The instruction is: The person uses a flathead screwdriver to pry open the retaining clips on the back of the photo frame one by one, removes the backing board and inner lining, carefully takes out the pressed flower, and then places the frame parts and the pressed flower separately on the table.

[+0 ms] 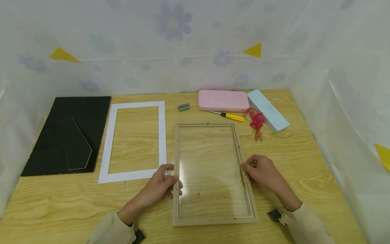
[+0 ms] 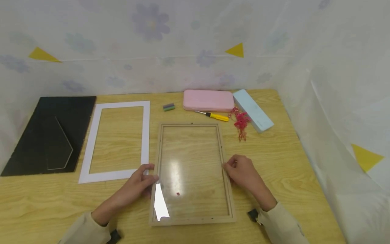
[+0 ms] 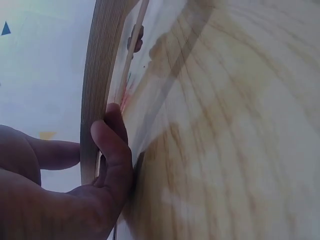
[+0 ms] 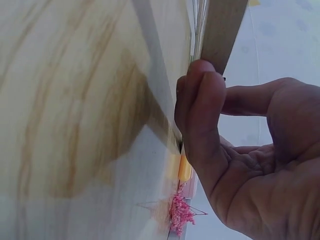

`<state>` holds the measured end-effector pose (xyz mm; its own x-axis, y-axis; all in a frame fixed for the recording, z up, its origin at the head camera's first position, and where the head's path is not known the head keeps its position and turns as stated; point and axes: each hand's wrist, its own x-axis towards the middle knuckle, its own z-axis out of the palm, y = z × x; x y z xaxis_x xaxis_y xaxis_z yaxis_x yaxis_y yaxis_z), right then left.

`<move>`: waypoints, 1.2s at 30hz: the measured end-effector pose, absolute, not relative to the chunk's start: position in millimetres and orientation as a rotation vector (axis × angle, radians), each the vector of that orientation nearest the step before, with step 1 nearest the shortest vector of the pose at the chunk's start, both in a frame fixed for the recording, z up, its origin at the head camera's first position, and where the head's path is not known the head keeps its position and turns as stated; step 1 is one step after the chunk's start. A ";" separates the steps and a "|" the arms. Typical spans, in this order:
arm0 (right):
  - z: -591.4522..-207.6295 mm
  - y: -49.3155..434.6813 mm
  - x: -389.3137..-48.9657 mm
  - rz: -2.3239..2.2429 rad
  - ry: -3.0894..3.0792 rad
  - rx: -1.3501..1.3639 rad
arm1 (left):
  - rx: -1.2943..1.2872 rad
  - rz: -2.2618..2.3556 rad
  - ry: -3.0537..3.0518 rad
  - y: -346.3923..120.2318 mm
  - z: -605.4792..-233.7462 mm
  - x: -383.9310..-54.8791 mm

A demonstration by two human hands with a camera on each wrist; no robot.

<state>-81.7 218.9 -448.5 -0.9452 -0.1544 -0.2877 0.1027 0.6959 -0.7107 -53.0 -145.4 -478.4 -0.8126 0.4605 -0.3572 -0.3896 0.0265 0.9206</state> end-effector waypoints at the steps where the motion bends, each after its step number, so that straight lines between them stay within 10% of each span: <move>1: -448.7 219.0 -81.8 -1.112 2.581 -0.039 | 0.076 1.854 1.704 -145.1 -478.4 -53.2; 36: -449.1 219.8 -84.2 -1.106 2.560 -0.093 | 0.052 1.978 1.433 -142.7 -480.8 -57.2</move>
